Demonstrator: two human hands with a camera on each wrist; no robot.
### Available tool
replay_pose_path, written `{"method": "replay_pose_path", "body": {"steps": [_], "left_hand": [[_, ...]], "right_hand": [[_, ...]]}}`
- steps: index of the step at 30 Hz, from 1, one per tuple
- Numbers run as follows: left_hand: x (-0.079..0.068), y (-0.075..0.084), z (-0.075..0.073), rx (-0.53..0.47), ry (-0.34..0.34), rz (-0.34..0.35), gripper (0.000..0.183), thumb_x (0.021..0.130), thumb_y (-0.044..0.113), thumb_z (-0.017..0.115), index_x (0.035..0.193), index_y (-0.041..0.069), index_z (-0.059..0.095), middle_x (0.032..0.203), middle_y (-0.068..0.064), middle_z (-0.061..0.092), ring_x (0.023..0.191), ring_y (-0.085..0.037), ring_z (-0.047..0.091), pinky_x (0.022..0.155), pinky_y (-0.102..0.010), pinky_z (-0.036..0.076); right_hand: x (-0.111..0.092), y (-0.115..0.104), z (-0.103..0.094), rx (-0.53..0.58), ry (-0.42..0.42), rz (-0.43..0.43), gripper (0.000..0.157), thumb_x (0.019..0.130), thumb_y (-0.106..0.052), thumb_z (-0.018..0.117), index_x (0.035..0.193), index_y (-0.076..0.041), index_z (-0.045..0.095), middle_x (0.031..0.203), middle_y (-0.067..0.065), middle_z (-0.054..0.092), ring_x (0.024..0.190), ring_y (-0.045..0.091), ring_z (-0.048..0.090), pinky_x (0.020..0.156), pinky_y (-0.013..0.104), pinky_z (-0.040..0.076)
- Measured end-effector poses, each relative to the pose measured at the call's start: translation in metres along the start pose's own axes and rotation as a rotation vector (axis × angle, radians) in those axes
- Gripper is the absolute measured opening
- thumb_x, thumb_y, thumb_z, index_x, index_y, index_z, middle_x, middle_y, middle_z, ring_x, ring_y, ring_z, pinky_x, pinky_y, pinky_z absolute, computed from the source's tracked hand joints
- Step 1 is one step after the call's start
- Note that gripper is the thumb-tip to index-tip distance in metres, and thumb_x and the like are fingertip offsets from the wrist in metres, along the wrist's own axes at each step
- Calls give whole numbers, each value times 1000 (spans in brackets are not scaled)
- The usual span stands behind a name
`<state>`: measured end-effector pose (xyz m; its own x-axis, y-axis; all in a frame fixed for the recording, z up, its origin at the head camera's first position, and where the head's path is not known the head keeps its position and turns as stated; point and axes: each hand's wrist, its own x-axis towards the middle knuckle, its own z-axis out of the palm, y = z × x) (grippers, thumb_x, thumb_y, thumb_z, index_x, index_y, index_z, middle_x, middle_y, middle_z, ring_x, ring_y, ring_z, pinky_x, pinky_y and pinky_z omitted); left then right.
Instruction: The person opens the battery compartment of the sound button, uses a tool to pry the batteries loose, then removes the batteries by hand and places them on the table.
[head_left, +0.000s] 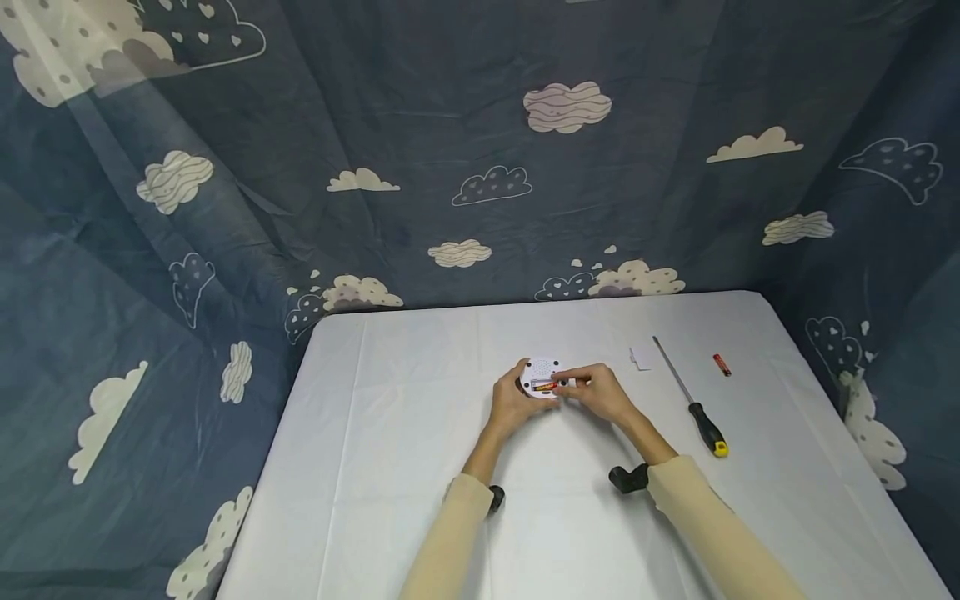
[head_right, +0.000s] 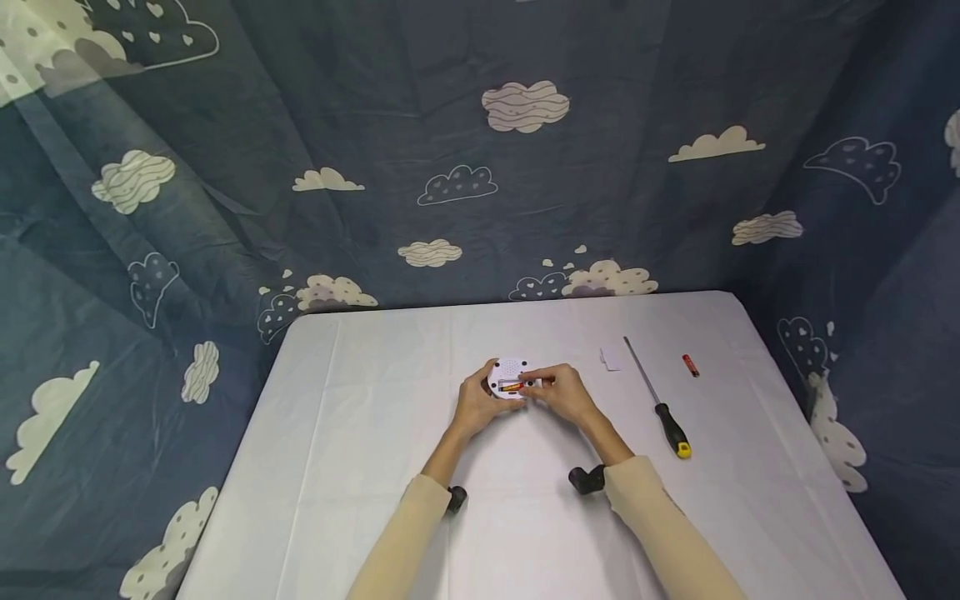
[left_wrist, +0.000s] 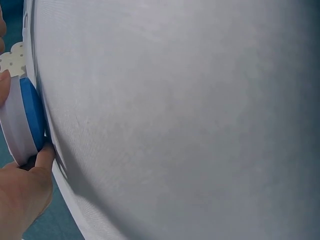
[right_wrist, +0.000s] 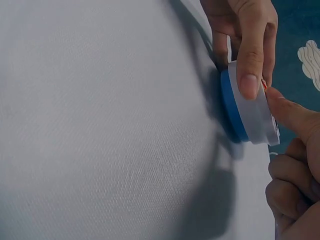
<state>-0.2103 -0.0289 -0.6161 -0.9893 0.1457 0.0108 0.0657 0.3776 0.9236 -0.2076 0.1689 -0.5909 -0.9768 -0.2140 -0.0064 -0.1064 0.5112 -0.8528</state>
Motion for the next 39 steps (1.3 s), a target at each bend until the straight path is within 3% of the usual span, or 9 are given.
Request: {"method": "replay_pose_path", "body": {"steps": [9,17,21,31,39], "left_hand": [[2,2,0,9,-2,19,99,67,17,99,151,0,50,149,-17,59,140,-27,56,121,-39,44],[2,1,2,13,-1,39,98,66,18,99,150,1,51,147,-17,61,138,-28,57,120,-41,45],[1,2,0,2,7,19,99,67,17,99,151,1,49,150,-18,58,141,-29,54,122,-41,43],[-1,3,-1,-20,7,-32,100,69,14,97,154,2,46,155,-16,53,147,-28,48,125,-38,38],[-3,3,2,-25,15,-33,99,68,13,98,153,2,47,153,-16,55,146,-30,50,125,-40,39]], "right_hand": [[2,-2,1,11,12,17,23,88,-12,82,107,1,80,67,1,55,59,9,43,49,17,32],[1,-3,-1,4,59,-64,20,85,-12,84,99,2,81,76,8,70,58,6,42,49,17,31],[0,-3,-7,23,110,-75,19,84,-11,85,99,1,82,68,6,62,56,3,38,48,17,27],[-2,10,-38,-43,244,-19,17,88,-17,83,100,-4,83,65,-1,52,57,10,35,49,21,26],[-13,37,-79,-59,347,61,23,89,-23,83,103,-4,82,61,-2,39,55,10,32,45,26,25]]}}
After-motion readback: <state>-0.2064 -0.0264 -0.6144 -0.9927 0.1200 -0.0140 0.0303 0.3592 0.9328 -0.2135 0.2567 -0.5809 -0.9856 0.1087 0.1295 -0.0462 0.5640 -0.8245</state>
